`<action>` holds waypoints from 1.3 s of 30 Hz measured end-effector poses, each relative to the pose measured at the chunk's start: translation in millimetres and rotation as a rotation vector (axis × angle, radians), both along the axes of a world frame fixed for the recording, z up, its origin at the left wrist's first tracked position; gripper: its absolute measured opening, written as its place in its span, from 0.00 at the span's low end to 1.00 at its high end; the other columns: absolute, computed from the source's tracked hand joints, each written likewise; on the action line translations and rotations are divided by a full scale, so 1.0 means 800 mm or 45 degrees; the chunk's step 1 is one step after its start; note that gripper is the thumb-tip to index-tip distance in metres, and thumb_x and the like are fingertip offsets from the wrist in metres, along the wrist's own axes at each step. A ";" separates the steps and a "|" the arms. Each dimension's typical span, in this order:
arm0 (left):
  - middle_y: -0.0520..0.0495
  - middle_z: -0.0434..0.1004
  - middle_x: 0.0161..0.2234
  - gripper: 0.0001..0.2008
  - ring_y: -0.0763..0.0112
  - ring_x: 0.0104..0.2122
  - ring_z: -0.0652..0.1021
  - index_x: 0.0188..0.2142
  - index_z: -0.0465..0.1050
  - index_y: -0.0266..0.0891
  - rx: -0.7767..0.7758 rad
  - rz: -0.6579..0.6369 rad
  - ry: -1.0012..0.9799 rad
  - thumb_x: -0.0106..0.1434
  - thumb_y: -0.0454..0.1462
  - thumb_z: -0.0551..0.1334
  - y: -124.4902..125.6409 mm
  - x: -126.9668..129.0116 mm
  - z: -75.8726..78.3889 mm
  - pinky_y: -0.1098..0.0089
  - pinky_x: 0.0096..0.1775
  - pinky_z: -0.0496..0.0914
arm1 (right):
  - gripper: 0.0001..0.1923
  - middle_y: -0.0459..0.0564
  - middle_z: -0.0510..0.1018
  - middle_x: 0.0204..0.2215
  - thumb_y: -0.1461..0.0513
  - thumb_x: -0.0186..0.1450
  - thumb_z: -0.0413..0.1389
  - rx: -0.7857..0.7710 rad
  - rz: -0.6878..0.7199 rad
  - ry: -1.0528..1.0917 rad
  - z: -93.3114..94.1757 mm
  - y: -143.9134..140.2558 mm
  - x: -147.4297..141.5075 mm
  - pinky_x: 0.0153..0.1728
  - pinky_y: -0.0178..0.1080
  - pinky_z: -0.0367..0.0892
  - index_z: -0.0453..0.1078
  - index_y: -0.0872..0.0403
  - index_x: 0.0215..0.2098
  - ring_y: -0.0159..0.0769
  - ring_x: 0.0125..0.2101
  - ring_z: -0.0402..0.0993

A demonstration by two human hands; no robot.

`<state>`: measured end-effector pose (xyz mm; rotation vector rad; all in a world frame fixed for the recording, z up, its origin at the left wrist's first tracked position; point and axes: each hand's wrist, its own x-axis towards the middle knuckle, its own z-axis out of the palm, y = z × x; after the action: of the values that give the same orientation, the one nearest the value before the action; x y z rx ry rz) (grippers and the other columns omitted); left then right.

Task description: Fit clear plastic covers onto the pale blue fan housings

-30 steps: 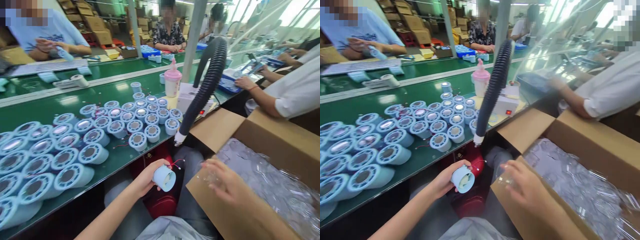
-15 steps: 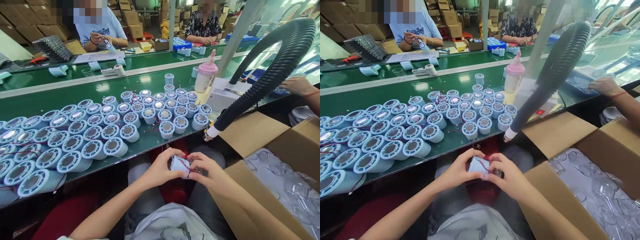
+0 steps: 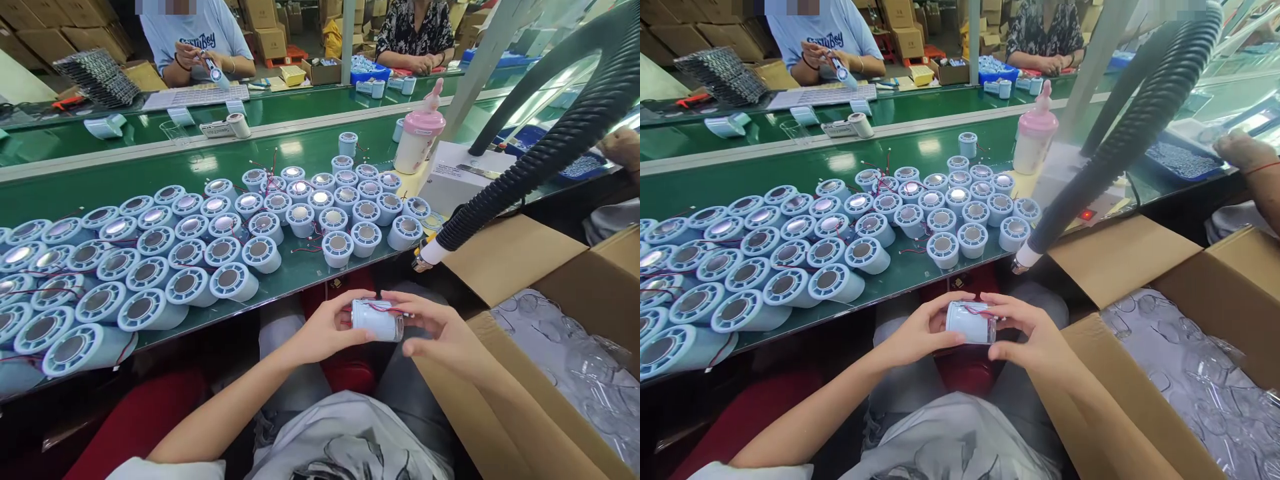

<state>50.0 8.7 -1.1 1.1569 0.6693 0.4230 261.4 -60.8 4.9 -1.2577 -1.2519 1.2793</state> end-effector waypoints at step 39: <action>0.43 0.68 0.59 0.40 0.57 0.58 0.68 0.59 0.64 0.48 0.742 -0.229 -0.043 0.48 0.34 0.74 -0.002 -0.019 0.023 0.63 0.55 0.68 | 0.19 0.45 0.76 0.29 0.50 0.60 0.62 -0.482 0.081 0.450 0.007 -0.020 -0.012 0.25 0.31 0.74 0.65 0.53 0.41 0.31 0.25 0.75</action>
<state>34.7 6.8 17.1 1.7414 0.4134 0.4989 251.7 -77.2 10.2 -1.1848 -0.8263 1.7558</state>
